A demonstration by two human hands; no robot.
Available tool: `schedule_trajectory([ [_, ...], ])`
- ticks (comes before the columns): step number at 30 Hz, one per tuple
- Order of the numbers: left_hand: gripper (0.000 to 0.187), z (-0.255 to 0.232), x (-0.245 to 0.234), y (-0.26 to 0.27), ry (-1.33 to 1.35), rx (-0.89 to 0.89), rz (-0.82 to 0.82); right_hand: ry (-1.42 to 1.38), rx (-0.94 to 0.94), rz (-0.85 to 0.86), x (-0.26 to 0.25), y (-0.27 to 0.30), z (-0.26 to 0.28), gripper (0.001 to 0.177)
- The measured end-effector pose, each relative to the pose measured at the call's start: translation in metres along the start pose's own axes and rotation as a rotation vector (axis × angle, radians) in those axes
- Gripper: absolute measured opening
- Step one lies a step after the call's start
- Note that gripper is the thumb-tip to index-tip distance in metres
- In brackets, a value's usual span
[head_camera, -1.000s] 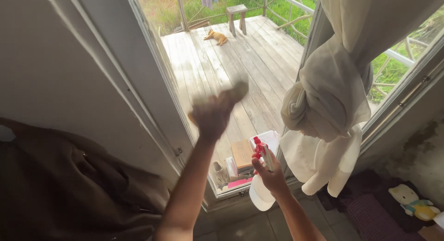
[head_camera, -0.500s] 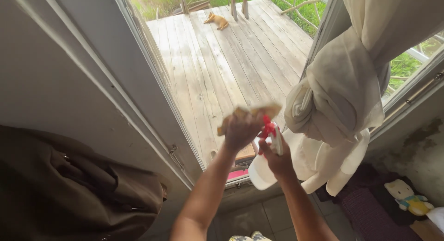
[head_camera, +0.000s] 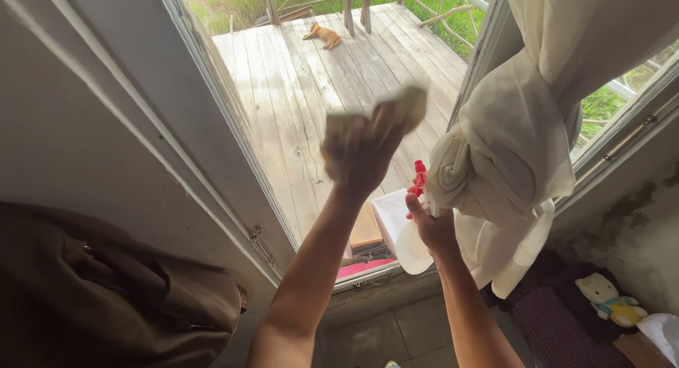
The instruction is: The person sprays a window with a spray bottle and wipes the glass with a cloth. The person repeatedly sprays and wipes the same window pane from multiple angles, focusing on the lower and middle sections.
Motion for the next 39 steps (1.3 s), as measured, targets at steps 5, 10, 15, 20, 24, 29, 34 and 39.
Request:
schedule_trajectory([
  [5,0.014,-0.004,0.012,-0.042,0.02,0.043,-0.237,-0.047,0.043,-0.047,0.002,-0.001,0.013,0.042],
  [10,0.014,-0.028,0.005,-0.006,0.062,0.079,-0.161,-0.014,0.026,-0.07,0.008,-0.001,-0.002,0.044],
  [15,0.018,-0.043,-0.029,0.062,0.173,0.032,-0.087,0.082,0.01,-0.084,0.017,0.04,0.005,0.047],
  [20,0.017,-0.03,-0.053,0.136,0.25,-0.047,0.064,0.192,0.045,-0.054,0.037,0.105,-0.005,0.05],
  [24,0.014,-0.026,-0.09,0.216,0.152,-0.043,0.199,0.14,0.015,-0.005,0.048,0.116,0.033,0.049],
  [29,0.025,-0.005,-0.098,0.12,0.272,-0.017,0.143,0.029,-0.018,-0.001,0.053,0.107,0.079,0.047],
  [34,0.033,0.037,-0.069,-0.029,0.23,-0.02,0.071,-0.011,0.036,-0.02,0.053,0.121,0.088,0.046],
  [39,0.038,0.052,-0.049,-0.125,0.252,-0.19,0.181,-0.015,0.153,-0.043,0.043,0.117,0.085,0.037],
])
Point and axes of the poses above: each hand's wrist, its own y-axis away from the middle knuckle, its own x-axis out of the palm, z = x × y, the point moved 7 cm from there along -y, towards the middle knuckle, and after that the axes turned 15 degrees about y, right-handed, at the moved point
